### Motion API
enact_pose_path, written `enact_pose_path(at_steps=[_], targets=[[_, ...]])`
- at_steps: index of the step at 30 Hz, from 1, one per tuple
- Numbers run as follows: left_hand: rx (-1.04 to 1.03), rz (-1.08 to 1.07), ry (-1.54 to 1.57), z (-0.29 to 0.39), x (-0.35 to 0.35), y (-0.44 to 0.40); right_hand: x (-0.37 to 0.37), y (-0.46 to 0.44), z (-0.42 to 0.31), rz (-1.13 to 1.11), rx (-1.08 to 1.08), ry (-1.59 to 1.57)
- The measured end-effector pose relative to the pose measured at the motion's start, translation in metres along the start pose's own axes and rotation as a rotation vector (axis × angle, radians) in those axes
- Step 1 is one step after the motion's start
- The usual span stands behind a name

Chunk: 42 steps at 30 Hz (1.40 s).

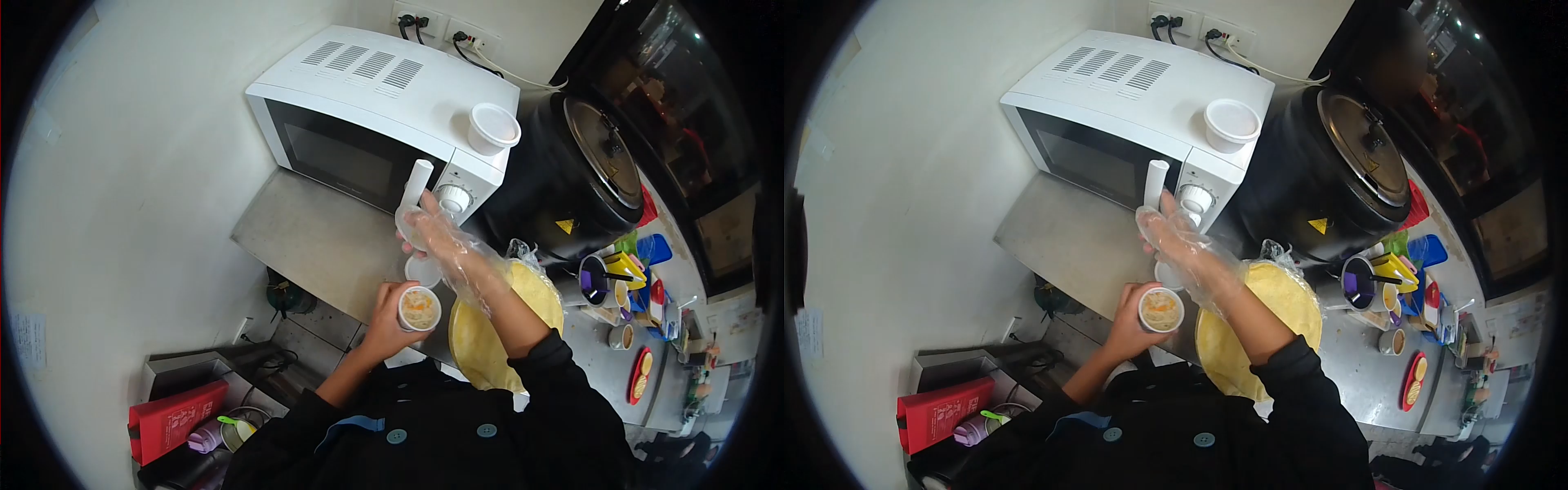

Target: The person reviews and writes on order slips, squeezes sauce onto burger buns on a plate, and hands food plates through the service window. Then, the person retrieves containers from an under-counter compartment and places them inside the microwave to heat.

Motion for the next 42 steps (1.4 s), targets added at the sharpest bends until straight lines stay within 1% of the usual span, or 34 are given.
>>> enact_pose_path(at_steps=[1,3,5,6,7,8,9,10,11,13,14,15,16,18,19,20,21,23,25,26,28,29,30,31,32,34,35,36,37,38,39,40,41,42], targets=[[0.003,-0.002,0.003,0.000,-0.008,-0.003,0.000,0.006,-0.002,0.016,-0.057,0.067],[0.051,0.009,0.048,-0.002,-0.024,-0.012,-0.001,0.003,0.006,0.060,-0.082,0.079],[0.068,0.021,0.074,-0.003,-0.028,-0.022,-0.004,0.001,0.005,-0.026,0.051,0.058],[0.026,0.026,0.075,-0.004,-0.025,-0.028,-0.002,-0.002,0.004,-0.059,0.053,-0.007],[-0.013,0.028,0.077,-0.005,-0.021,-0.033,-0.001,-0.006,0.003,-0.055,0.049,-0.011],[-0.010,-0.009,0.043,-0.009,-0.008,-0.036,-0.002,-0.011,0.000,-0.144,0.037,-0.035],[0.011,0.038,0.114,-0.017,0.007,-0.039,-0.004,-0.015,-0.001,-0.232,0.025,-0.059],[0.040,0.086,0.188,-0.022,0.020,-0.039,-0.004,-0.017,-0.002,-0.222,0.128,-0.030],[0.053,0.083,0.191,-0.026,0.031,-0.039,-0.007,-0.018,0.002,-0.224,0.117,-0.035],[0.155,0.076,0.189,-0.027,0.053,-0.035,-0.015,-0.016,0.008,-0.127,0.168,-0.077],[0.156,0.070,0.188,-0.027,0.057,-0.027,-0.019,-0.012,0.007,-0.103,0.225,0.007],[0.157,-0.031,0.117,-0.028,0.057,-0.022,-0.027,-0.014,0.007,-0.098,0.238,0.015],[0.165,-0.128,0.047,-0.028,0.053,-0.015,-0.046,-0.012,0.010,-0.198,0.258,0.162],[0.145,-0.165,0.054,-0.026,0.042,0.003,-0.079,-0.002,0.022,-0.303,0.262,0.295],[0.114,-0.197,0.058,-0.026,0.035,0.010,-0.089,0.006,0.014,-0.271,0.285,0.335],[0.118,-0.192,0.058,-0.039,0.026,0.020,-0.095,0.015,0.006,-0.239,0.307,0.374],[0.062,-0.126,-0.002,-0.061,0.015,0.031,-0.097,0.026,-0.008,-0.243,0.305,0.375],[0.007,-0.061,-0.056,-0.058,0.002,0.024,-0.102,0.050,-0.029,-0.437,0.083,0.608],[-0.090,0.293,-0.154,-0.018,0.013,-0.017,-0.100,0.069,-0.032,-0.477,0.180,0.615],[0.027,0.298,-0.024,-0.039,0.014,-0.026,-0.091,0.075,-0.033,-0.439,0.314,0.692],[0.041,0.552,0.126,-0.053,0.012,-0.049,-0.052,0.078,-0.028,-0.265,0.450,0.813],[0.038,0.606,-0.018,-0.050,0.024,-0.065,-0.031,0.071,-0.018,-0.134,0.455,0.861],[0.036,0.663,-0.163,-0.048,0.040,-0.084,-0.018,0.061,-0.002,-0.080,0.300,1.078],[-0.032,0.746,-0.151,-0.052,0.050,-0.107,-0.011,0.049,0.019,-0.020,0.132,1.281],[-0.097,0.798,-0.253,-0.053,0.063,-0.133,-0.017,0.032,0.047,-0.016,0.128,1.279],[-0.189,0.872,-0.302,-0.068,0.083,-0.191,-0.031,-0.005,0.092,0.186,0.224,1.528],[-0.094,0.795,-0.314,-0.081,0.092,-0.220,-0.034,-0.014,0.096,0.191,0.224,1.531],[0.002,0.716,-0.325,-0.094,0.099,-0.243,-0.037,-0.021,0.101,0.104,0.171,1.481],[0.003,0.717,-0.325,-0.104,0.104,-0.255,-0.040,-0.024,0.106,0.014,0.116,1.426],[-0.004,0.646,-0.338,-0.113,0.107,-0.265,-0.038,-0.025,0.101,0.011,0.116,1.423],[-0.013,0.573,-0.350,-0.117,0.108,-0.271,-0.036,-0.024,0.092,-0.106,0.123,1.471],[0.038,0.468,-0.411,-0.105,0.110,-0.262,-0.033,-0.019,0.082,-0.224,0.131,1.519],[0.090,0.363,-0.471,-0.088,0.112,-0.239,-0.031,-0.010,0.070,-0.223,0.132,1.517],[0.059,0.153,-0.518,-0.082,0.112,-0.208,-0.028,0.000,0.055,-0.178,0.146,1.379]])
Point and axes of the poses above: each hand's wrist, its own y-axis away from the middle knuckle, its own x-axis out of the back of the hand, z = x × y, the point moved 3 cm from there along -y, towards the middle knuckle, and after that the axes turned 7 degrees about y, right-handed, at the moved point
